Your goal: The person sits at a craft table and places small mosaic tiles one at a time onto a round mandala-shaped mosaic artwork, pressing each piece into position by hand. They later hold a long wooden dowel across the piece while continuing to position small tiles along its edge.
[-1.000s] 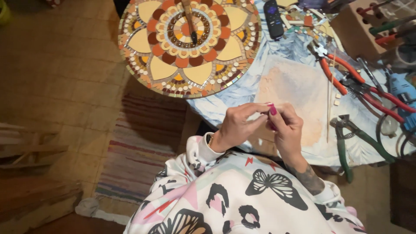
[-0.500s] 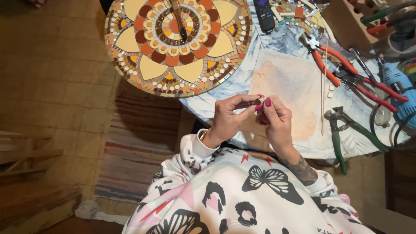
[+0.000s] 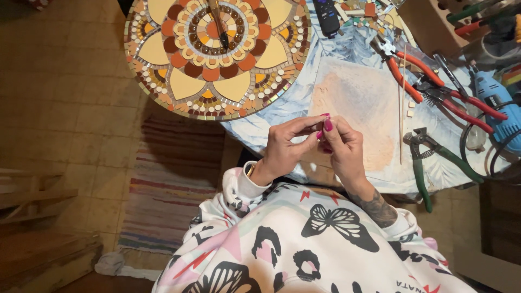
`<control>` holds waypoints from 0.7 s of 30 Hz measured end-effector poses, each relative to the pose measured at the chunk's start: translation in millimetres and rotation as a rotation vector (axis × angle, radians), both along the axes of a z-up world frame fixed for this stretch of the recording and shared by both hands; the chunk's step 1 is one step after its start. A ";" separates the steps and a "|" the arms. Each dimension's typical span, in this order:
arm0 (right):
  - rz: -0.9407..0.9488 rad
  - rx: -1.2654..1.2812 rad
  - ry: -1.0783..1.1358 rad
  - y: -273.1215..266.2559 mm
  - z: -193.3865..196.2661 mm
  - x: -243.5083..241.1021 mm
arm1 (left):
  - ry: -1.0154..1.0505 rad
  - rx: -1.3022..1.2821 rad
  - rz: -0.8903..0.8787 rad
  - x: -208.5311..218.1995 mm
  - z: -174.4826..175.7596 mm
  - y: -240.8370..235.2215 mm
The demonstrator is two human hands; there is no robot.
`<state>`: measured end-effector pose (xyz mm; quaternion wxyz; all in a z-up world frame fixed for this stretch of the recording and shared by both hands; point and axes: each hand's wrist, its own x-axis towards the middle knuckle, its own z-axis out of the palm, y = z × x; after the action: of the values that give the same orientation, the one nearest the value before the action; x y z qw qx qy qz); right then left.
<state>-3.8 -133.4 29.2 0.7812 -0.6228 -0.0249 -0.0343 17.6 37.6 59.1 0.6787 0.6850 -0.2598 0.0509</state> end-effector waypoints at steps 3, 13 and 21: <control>0.027 0.042 -0.020 -3.4 -6.4 0.8 | -0.048 0.018 -0.018 -0.9 3.0 1.1; 0.122 0.125 0.064 -5.3 -11.4 -1.6 | -0.105 0.073 -0.026 0.2 4.0 3.5; 0.098 0.112 0.014 -7.6 -26.2 -5.3 | -0.106 0.107 -0.060 2.4 -0.1 7.8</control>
<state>-9.1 -141.0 3.0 0.8157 -0.5764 -0.0477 0.0071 20.0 45.4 58.9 0.6277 0.7085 -0.3183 0.0530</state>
